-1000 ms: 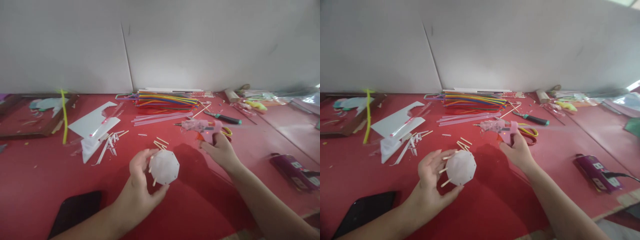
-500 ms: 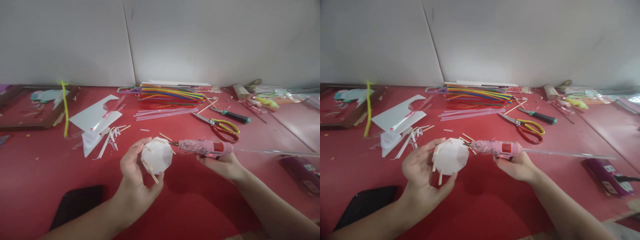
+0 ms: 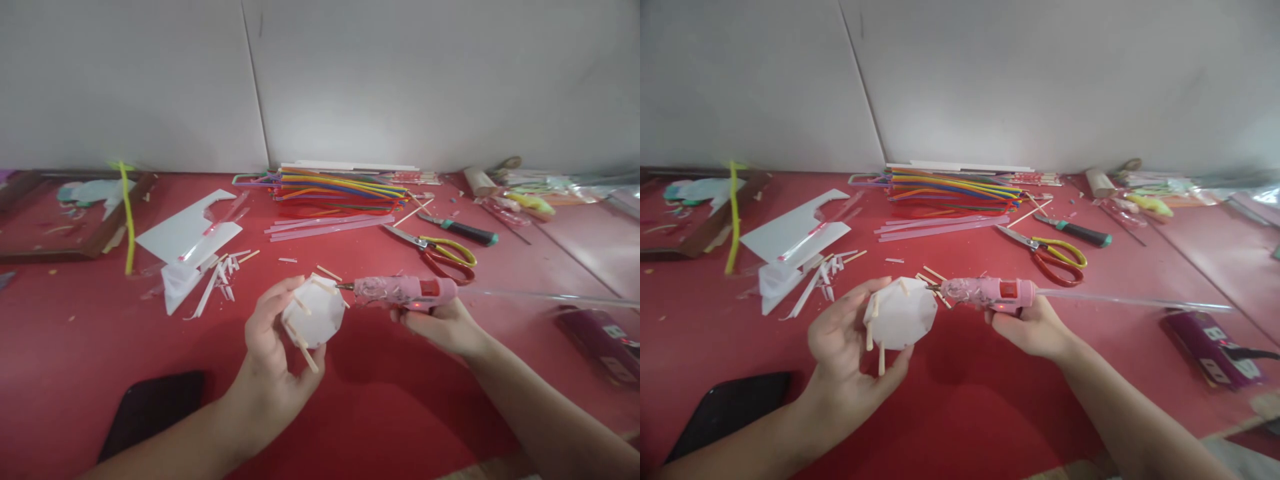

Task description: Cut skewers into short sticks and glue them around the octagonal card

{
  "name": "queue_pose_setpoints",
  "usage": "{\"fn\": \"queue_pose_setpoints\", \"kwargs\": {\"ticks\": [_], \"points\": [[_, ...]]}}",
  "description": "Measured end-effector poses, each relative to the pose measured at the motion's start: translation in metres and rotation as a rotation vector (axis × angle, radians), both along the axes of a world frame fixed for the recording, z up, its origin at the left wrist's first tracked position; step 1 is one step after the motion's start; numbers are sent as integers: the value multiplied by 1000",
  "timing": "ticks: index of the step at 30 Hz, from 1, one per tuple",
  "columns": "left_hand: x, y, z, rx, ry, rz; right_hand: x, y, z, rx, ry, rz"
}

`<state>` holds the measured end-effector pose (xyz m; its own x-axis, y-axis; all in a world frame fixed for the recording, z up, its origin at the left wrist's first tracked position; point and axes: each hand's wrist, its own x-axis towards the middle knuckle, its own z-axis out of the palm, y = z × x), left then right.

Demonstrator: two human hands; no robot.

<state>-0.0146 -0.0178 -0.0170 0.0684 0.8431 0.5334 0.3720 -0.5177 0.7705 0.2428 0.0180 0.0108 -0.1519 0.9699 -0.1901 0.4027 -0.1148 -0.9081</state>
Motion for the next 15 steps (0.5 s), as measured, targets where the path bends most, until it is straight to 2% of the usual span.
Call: {"fn": "queue_pose_setpoints", "kwargs": {"ticks": [7,15], "points": [[1,0,3,24,-35,-50,-2,0,7,-76,83,-7],[0,-2,-1,0,-25,-30,-4,1,10,-166,142,-51]]}}
